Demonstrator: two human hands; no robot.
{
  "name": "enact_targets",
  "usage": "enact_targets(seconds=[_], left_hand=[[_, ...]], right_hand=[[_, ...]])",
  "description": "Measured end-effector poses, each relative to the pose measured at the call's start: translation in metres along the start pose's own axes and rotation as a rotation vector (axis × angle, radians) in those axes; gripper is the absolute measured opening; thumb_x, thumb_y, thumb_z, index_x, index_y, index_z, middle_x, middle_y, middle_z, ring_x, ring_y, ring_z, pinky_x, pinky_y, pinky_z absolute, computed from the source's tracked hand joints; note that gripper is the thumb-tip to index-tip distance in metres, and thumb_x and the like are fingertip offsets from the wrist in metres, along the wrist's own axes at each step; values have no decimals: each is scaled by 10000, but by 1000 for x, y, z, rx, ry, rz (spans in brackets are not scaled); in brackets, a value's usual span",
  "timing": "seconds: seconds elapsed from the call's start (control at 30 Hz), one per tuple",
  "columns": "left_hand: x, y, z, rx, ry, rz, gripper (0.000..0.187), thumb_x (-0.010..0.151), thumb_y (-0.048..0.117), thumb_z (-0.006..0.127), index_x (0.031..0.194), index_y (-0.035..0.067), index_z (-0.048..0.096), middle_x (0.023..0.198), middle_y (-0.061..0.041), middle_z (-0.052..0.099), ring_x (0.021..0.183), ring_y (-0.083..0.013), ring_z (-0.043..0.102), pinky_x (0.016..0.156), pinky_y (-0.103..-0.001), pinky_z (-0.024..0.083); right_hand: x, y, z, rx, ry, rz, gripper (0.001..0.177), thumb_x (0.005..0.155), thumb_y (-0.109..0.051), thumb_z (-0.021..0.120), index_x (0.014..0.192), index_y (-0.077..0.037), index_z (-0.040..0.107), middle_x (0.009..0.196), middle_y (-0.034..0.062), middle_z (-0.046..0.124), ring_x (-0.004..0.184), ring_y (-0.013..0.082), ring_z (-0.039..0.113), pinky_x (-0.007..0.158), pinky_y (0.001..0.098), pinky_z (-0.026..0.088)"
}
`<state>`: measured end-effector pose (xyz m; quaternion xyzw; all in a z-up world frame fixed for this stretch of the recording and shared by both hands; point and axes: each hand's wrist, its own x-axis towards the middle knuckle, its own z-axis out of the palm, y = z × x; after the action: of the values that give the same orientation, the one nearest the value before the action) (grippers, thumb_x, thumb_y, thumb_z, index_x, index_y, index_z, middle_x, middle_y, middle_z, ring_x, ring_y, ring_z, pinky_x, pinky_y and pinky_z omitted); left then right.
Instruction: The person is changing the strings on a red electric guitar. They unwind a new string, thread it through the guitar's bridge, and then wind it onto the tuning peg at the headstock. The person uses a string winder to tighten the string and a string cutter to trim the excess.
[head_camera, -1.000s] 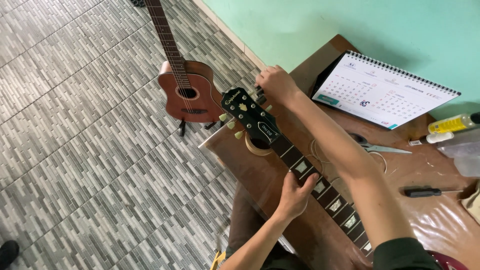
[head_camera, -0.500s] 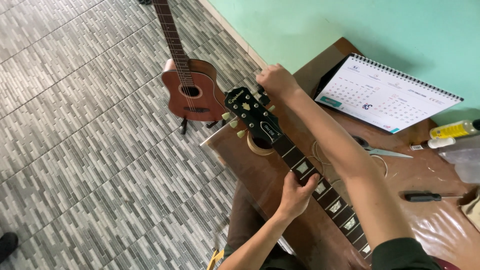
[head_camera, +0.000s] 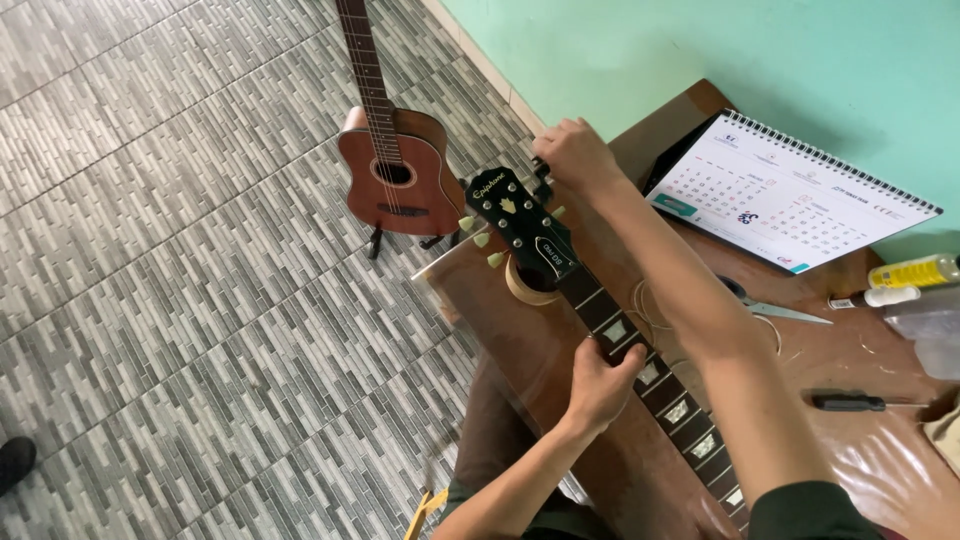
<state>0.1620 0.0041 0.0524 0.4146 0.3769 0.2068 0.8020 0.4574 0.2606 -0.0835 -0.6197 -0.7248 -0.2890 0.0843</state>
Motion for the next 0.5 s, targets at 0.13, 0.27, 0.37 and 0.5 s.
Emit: enact_targets(seconds=[0.13, 0.27, 0.37, 0.5], left_hand=[[-6, 30, 3, -8, 19, -17, 117, 853, 120, 750, 910, 36, 693, 741, -52, 665, 690, -74, 595, 555, -254, 518], [-10, 34, 2, -20, 6, -5, 167, 860, 127, 776, 952, 5, 708, 785, -84, 686, 728, -87, 607, 590, -264, 532], [-9, 28, -6, 16, -12, 1, 222, 879, 161, 786, 998, -12, 716, 831, -115, 707, 761, -106, 626, 623, -292, 551], [-19, 54, -4, 44, -45, 22, 226, 886, 171, 782, 986, -20, 714, 796, -97, 684, 722, -103, 599, 609, -281, 537]], right_hand=[[-12, -9, -6, 112, -187, 60, 155, 733, -194, 762, 866, -205, 682, 804, -18, 655, 786, 231, 634, 766, 373, 519], [-9, -5, 11, 9, -211, -20, 316, 605, -195, 880, 861, -222, 698, 779, -29, 675, 763, 212, 648, 762, 363, 530], [-10, -18, 16, 54, -229, -61, 302, 623, -143, 857, 863, -224, 693, 767, -30, 695, 754, 218, 679, 751, 369, 532], [-55, -15, 21, 109, -307, -59, 438, 486, -299, 854, 872, -248, 654, 835, -67, 670, 844, 179, 656, 822, 356, 531]])
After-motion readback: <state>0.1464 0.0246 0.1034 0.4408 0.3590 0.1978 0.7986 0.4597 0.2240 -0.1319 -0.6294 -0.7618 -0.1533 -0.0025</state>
